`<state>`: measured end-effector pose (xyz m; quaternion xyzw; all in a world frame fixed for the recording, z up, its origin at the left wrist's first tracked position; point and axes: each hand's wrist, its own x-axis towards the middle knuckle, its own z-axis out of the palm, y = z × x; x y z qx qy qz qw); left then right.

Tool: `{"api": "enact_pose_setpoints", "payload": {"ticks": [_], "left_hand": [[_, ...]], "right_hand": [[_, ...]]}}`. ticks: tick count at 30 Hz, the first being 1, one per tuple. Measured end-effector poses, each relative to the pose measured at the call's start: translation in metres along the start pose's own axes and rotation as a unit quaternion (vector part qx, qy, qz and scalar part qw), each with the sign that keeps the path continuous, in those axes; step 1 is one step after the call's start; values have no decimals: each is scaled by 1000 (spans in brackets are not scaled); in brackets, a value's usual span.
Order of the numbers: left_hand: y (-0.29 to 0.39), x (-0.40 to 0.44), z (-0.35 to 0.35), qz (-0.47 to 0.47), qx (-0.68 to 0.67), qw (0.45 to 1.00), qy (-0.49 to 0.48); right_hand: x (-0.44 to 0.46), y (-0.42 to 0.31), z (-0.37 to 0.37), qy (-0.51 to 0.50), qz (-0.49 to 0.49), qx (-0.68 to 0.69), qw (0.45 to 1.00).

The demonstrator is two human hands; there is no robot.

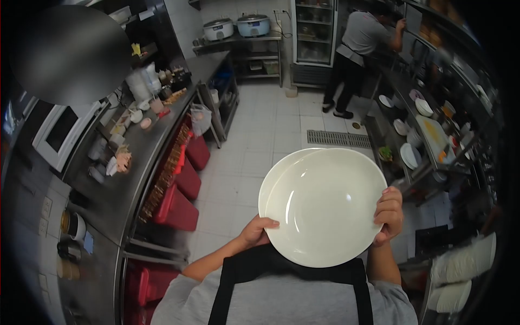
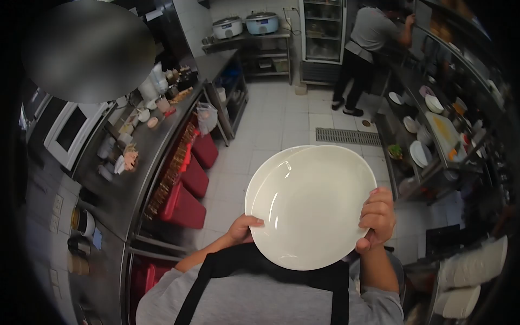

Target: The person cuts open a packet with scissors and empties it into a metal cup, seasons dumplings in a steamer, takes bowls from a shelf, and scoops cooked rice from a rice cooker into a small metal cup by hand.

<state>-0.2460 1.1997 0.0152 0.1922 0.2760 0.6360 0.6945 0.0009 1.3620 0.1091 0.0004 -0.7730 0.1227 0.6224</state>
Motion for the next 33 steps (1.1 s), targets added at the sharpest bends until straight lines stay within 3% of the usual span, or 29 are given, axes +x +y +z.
{"api": "enact_pose_setpoints", "payload": {"ticks": [4, 5, 6, 7, 10, 12, 13, 18, 20, 23, 27, 30, 33], "left_hand": [[46, 46, -47, 50, 10, 998, 44], [58, 59, -58, 59, 16, 997, 55], [69, 72, -69, 70, 21, 995, 66], [78, 85, -79, 67, 34, 994, 85], [123, 130, -103, 67, 87, 984, 143], [148, 158, -140, 63, 130, 972, 183], [158, 173, -162, 92, 66, 979, 169], [227, 200, -199, 82, 20, 938, 335], [246, 211, -240, 125, 26, 936, 328], [310, 251, -310, 130, 41, 912, 386], [409, 321, -350, 146, 13, 912, 382], [479, 391, -386, 194, -16, 926, 323], [543, 457, -427, 192, -52, 929, 313]], "right_hand": [[-19, 67, 62, 8, 148, -126, 981], [-28, 87, 83, 57, 310, 36, 948], [-38, 109, 108, 101, 456, 195, 863], [-48, 132, 129, 137, 579, 342, 728], [-52, 213, 177, 33, 690, 440, 575], [-50, 265, 218, -36, 674, 421, 605], [-49, 291, 242, -69, 665, 411, 620], [-5, 386, 366, -209, 601, 410, 653], [9, 417, 421, -256, 584, 386, 667], [47, 478, 514, -241, 612, 428, 620], [68, 576, 598, -226, 528, 444, 688], [101, 651, 609, -235, 573, 409, 670], [91, 730, 597, -233, 575, 277, 734]]}}
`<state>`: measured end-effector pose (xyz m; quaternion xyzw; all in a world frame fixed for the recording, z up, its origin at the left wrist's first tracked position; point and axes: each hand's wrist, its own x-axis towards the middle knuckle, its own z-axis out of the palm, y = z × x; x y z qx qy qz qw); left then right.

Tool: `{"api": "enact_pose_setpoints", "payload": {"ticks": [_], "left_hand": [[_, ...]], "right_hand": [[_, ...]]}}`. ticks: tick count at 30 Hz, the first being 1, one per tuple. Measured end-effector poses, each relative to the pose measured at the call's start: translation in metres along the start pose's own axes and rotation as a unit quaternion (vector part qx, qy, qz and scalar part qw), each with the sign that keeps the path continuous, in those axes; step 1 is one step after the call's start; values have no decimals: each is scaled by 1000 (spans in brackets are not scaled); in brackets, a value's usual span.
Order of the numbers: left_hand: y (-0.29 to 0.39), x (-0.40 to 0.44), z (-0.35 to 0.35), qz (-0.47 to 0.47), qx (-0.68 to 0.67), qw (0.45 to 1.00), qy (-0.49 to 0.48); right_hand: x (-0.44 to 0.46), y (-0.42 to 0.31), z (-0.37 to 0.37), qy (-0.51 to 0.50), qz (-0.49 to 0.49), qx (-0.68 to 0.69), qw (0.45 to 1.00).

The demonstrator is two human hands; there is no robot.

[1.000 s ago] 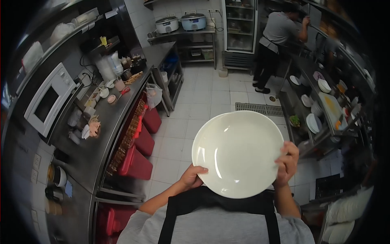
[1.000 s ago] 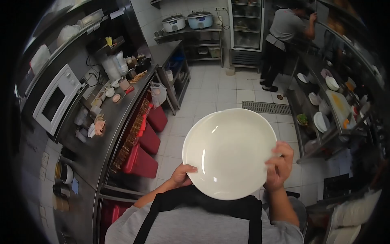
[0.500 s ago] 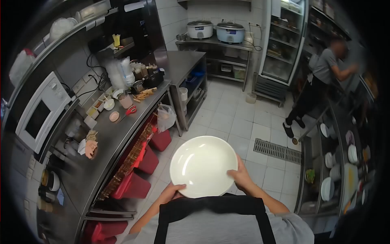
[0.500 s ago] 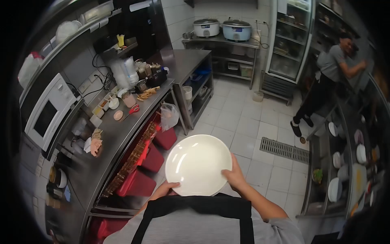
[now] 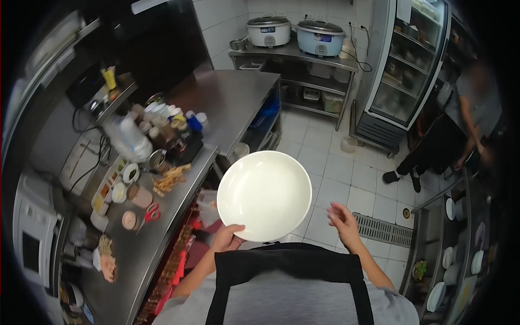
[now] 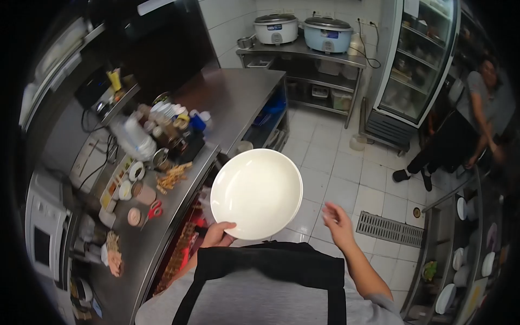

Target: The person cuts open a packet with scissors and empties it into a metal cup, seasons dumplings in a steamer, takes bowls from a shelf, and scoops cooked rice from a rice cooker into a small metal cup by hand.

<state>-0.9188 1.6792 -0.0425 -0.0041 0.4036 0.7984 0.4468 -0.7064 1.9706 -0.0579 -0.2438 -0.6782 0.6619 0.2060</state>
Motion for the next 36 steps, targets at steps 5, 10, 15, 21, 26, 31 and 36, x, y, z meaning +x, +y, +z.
{"api": "enact_pose_setpoints", "payload": {"ticks": [5, 10, 15, 21, 26, 31, 36], "left_hand": [[43, 167, 29, 26, 43, 998, 22], [80, 305, 66, 63, 21, 994, 86], [105, 425, 58, 70, -48, 984, 159], [154, 556, 51, 136, -9, 964, 226], [209, 667, 46, 160, -10, 943, 290], [229, 738, -30, 119, -75, 942, 304], [236, 744, -72, 58, -12, 926, 374]], "right_hand": [[78, 62, -86, 154, 48, -50, 986], [244, 58, -129, 174, 1, -103, 979], [449, -33, -130, 56, -73, -254, 963], [692, -149, -115, -41, -282, -228, 931], [895, -176, -140, -3, -326, -445, 834], [1091, -152, -230, 260, -225, -474, 811], [1203, -102, -347, 331, -128, -412, 839]]}}
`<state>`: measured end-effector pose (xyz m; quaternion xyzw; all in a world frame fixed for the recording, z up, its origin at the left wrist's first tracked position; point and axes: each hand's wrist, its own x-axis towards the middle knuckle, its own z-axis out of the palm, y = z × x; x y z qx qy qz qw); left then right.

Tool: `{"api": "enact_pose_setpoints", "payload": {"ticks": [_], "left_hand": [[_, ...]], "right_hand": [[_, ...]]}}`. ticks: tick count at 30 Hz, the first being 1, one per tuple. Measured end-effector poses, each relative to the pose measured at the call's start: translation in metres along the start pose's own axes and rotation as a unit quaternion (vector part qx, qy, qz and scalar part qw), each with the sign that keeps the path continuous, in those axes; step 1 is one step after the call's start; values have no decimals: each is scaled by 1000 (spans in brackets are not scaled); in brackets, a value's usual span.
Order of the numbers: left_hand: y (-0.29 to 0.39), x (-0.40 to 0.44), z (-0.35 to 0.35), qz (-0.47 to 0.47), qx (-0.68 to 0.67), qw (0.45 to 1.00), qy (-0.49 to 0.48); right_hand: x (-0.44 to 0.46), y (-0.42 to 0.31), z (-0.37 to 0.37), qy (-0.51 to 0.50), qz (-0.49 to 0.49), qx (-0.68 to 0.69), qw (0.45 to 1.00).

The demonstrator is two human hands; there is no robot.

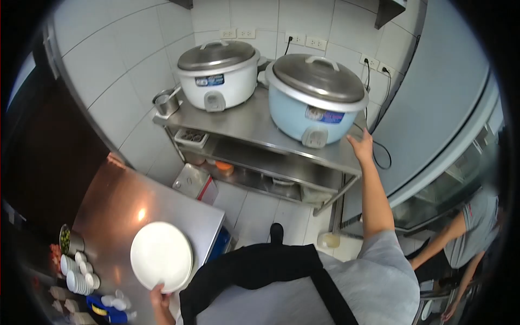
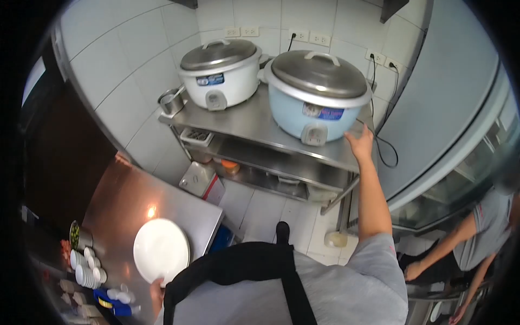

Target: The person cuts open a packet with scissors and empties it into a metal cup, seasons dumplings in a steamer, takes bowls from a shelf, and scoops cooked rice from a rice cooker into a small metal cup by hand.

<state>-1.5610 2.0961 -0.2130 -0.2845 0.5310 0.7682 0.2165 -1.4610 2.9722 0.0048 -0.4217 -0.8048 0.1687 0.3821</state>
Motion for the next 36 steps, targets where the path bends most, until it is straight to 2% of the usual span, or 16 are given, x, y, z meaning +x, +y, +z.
{"api": "enact_pose_setpoints", "payload": {"ticks": [3, 6, 7, 8, 9, 10, 11, 12, 13, 14, 16, 18, 20, 22, 25, 36], "left_hand": [[-12, -2, 3, 208, 123, 967, 85], [-1, -12, 1, 330, 198, 923, 8], [12, -10, 32, 389, 322, 855, 121], [32, 1, 77, 432, 455, 738, 248], [50, 16, 128, 471, 534, 624, 322], [64, 30, 191, 499, 569, 564, 330], [71, 48, 268, 506, 571, 584, 276], [60, 72, 354, 454, 549, 662, 234], [76, 23, 497, 479, 480, 735, 18], [64, 27, 576, 470, 430, 765, -98], [31, 68, 688, 462, 437, 733, -240], [7, 80, 766, 463, 436, 717, -284], [-4, 100, 794, 453, 411, 729, -307], [-9, 117, 796, 446, 353, 748, -343], [-5, 106, 810, 423, 340, 767, -342], [2, 112, 872, 467, 348, 739, -340]], "right_hand": [[53, 63, 33, 35, 70, 160, 984], [103, 95, 44, 58, 168, 303, 936], [119, 95, 44, 60, 206, 345, 914], [137, 101, 48, 63, 224, 382, 894], [158, 107, 54, 64, 239, 419, 874], [174, 114, 60, 59, 255, 452, 853], [194, 122, 66, 36, 256, 517, 816], [211, 133, 76, 24, 246, 574, 781], [220, 126, 78, 13, 225, 612, 758], [224, 110, 74, 1, 204, 648, 734], [233, 91, 70, 12, 246, 640, 728], [237, 98, 80, 43, 221, 573, 788], [232, 86, 83, 5, 152, 587, 795], [229, 78, 85, -14, 130, 656, 744], [242, 104, 90, -36, 122, 617, 777], [291, 89, 90, -59, 240, 562, 790]]}}
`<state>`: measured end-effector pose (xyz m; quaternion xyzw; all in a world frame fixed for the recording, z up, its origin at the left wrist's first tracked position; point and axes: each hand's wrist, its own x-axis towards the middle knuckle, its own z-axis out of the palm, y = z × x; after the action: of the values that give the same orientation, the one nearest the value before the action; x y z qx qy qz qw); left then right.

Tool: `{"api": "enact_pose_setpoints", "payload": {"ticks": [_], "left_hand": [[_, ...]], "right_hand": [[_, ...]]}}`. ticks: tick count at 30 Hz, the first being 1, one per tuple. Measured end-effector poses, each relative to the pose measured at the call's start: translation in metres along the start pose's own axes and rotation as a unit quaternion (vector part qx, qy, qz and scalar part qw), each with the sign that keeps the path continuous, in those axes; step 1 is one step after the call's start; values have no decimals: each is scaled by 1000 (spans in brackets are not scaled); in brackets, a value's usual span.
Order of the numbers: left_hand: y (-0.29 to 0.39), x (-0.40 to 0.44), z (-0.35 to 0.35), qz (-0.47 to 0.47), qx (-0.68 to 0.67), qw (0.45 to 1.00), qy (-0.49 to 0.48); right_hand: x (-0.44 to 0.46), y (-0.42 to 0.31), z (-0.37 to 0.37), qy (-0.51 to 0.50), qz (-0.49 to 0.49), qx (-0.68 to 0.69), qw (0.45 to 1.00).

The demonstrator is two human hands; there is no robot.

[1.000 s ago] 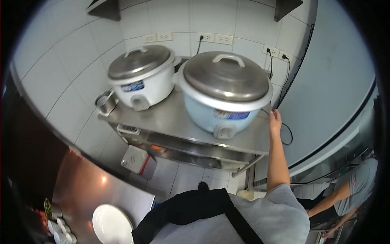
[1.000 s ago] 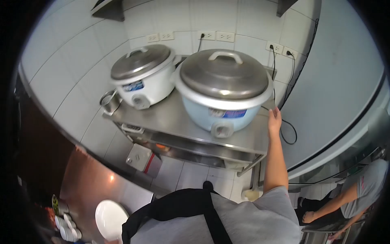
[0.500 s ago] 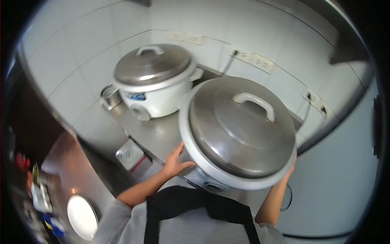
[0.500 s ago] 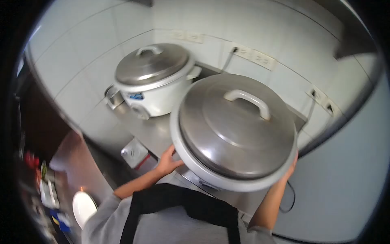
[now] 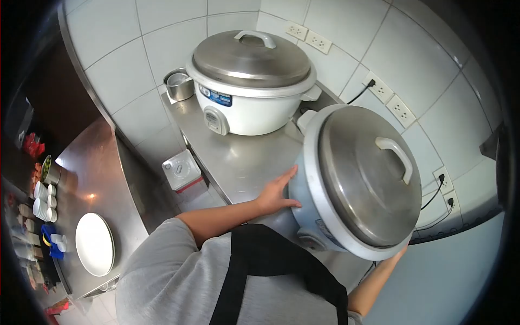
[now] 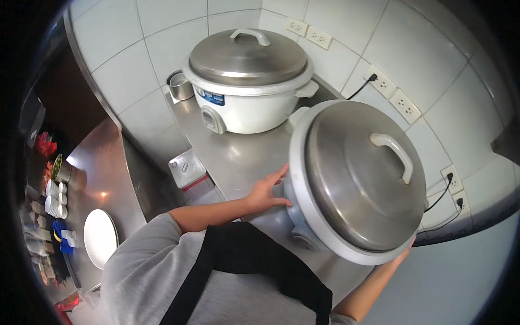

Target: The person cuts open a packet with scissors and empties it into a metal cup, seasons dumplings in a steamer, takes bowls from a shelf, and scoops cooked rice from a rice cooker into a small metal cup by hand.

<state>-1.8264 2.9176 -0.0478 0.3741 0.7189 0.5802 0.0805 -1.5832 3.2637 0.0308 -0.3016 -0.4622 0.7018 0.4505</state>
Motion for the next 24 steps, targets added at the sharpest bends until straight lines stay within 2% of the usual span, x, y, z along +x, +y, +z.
{"api": "enact_pose_setpoints", "payload": {"ticks": [2, 3, 5, 7, 8, 10, 12, 14, 16, 17, 18, 19, 22, 24], "left_hand": [[-2, 5, -3, 35, 16, 999, 2], [-4, 9, -9, 18, 21, 999, -18], [-37, 19, -41, 21, 13, 999, -40], [-57, 28, -88, 31, 21, 995, 92], [-63, 27, -118, 34, 33, 971, 233], [-106, 28, -178, 10, 2, 907, 420], [-119, 29, -226, -56, 93, 891, 441], [-147, 28, -241, -76, 64, 917, 386], [-159, 38, -250, -88, 42, 931, 352], [-160, 37, -248, -92, 35, 932, 350], [-159, 34, -244, -98, 28, 933, 346], [-156, 33, -243, -105, 26, 934, 341], [-147, 33, -243, -111, 30, 938, 326], [-149, 32, -245, -100, 42, 943, 315]], "right_hand": [[6, -6, 1, -4, 4, -48, 999], [52, 2, -51, -48, 4, -115, 992], [74, -24, -86, -62, 24, -119, 991], [71, -76, -96, 128, -55, -157, 978], [63, -105, -87, 170, -137, -125, 968], [20, -158, -18, 181, -241, -119, 946], [-33, -173, 92, 110, -380, -180, 900], [-47, -176, 166, -59, -418, -260, 869], [-60, -148, 258, -162, -403, -376, 819], [-62, -129, 298, -254, -386, -396, 794], [-76, -110, 349, -330, -409, -465, 712], [-93, -91, 395, -397, -390, -471, 684], [-78, -32, 500, -511, -378, -493, 594], [-58, 8, 557, -531, -380, -491, 577]]}}
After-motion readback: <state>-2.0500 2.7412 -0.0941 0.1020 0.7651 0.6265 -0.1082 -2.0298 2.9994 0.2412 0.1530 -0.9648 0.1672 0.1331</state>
